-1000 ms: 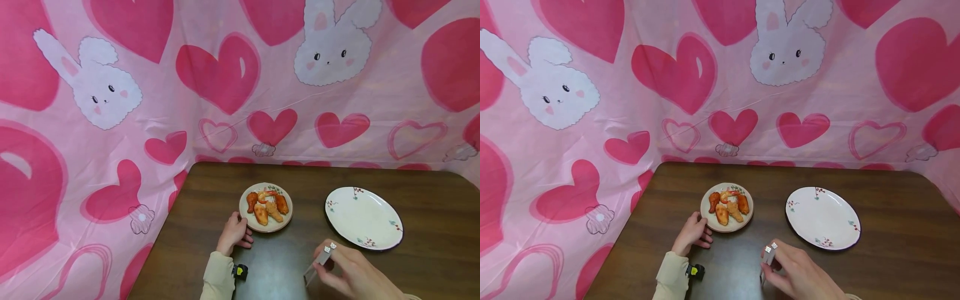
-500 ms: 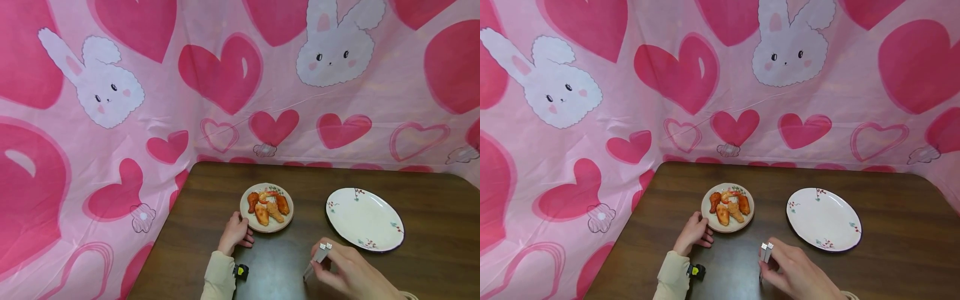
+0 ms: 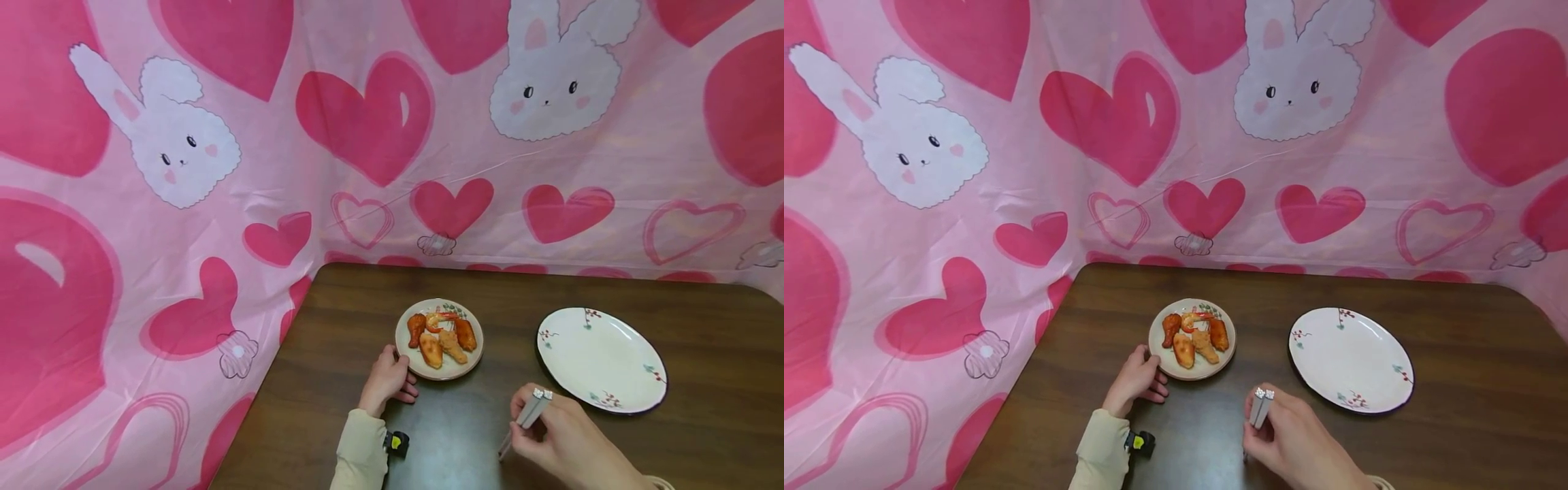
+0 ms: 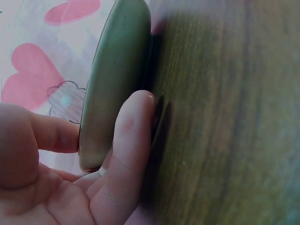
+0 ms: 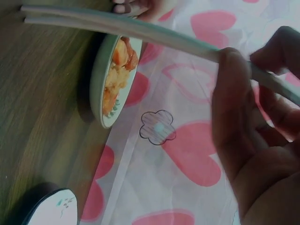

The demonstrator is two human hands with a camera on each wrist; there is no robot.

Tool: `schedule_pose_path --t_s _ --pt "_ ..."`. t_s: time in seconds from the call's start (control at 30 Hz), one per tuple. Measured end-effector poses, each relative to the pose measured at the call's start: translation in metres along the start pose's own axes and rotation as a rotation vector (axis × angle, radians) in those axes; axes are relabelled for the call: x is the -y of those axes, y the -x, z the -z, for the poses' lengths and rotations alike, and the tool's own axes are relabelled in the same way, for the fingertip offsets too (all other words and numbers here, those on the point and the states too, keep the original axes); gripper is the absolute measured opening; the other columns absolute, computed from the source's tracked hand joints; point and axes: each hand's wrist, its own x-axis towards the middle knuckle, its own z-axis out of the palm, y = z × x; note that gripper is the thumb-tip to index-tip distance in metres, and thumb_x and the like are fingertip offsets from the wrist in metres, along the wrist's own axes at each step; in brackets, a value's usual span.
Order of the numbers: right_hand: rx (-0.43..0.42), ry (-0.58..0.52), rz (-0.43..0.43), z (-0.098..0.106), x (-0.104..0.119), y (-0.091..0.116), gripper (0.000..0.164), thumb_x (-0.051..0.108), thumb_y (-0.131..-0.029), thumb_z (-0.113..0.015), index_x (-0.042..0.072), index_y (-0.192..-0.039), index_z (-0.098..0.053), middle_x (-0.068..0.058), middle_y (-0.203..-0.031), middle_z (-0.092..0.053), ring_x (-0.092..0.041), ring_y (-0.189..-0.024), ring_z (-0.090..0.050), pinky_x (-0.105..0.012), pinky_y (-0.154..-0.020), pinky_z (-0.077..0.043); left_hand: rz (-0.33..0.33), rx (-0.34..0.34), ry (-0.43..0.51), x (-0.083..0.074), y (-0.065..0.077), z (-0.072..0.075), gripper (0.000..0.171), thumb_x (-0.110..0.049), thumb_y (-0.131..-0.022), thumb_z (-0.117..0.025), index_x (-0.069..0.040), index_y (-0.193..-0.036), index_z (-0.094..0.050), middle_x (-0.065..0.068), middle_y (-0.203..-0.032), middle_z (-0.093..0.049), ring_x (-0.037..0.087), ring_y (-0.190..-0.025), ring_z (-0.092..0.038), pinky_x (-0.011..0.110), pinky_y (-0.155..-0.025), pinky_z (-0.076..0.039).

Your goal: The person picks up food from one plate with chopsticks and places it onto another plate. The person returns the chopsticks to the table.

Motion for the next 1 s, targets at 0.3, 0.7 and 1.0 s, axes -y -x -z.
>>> schedule_pose_path --t_s 0.3,0.7,1.0 --pt "0.089 0.013 -0.085 -0.002 0.003 -0.002 0.037 0.004 -0.058 -0.075 0.023 -0.077 -0.049 0.023 -0.068 -0.045 0.009 -0.059 -0.040 -0.002 -0.051 -0.030 -0.011 -0.002 -0.013 0.000 -0.001 -0.001 0.037 -0.021 -0.092 -0.038 -0.004 -0.125 -0.032 0.015 -0.074 -0.060 0.021 -0.050 -0.062 0.035 -0.046 -0.054" --pt "-0.028 -0.049 -0.172 0.007 0.005 -0.018 0.027 0.004 -0.072 -0.070 0.025 -0.080 -0.055 0.018 -0.071 -0.051 0.006 -0.062 -0.044 -0.007 -0.052 -0.034 -0.027 -0.007 -0.017 0.000 0.000 -0.002 0.033 -0.020 -0.092 -0.038 -0.004 -0.121 -0.034 0.013 -0.071 -0.059 0.019 -0.048 -0.061 0.034 -0.045 -0.054" --pt "-0.267 -0.071 -0.309 -0.013 -0.020 -0.029 0.021 -0.002 -0.072 -0.068 0.015 -0.080 -0.061 0.008 -0.070 -0.058 0.001 -0.063 -0.048 -0.012 -0.053 -0.038 -0.027 -0.009 -0.004 0.002 -0.001 -0.002 0.035 -0.020 -0.092 -0.039 -0.004 -0.122 -0.034 0.014 -0.071 -0.060 0.018 -0.047 -0.061 0.033 -0.045 -0.054"
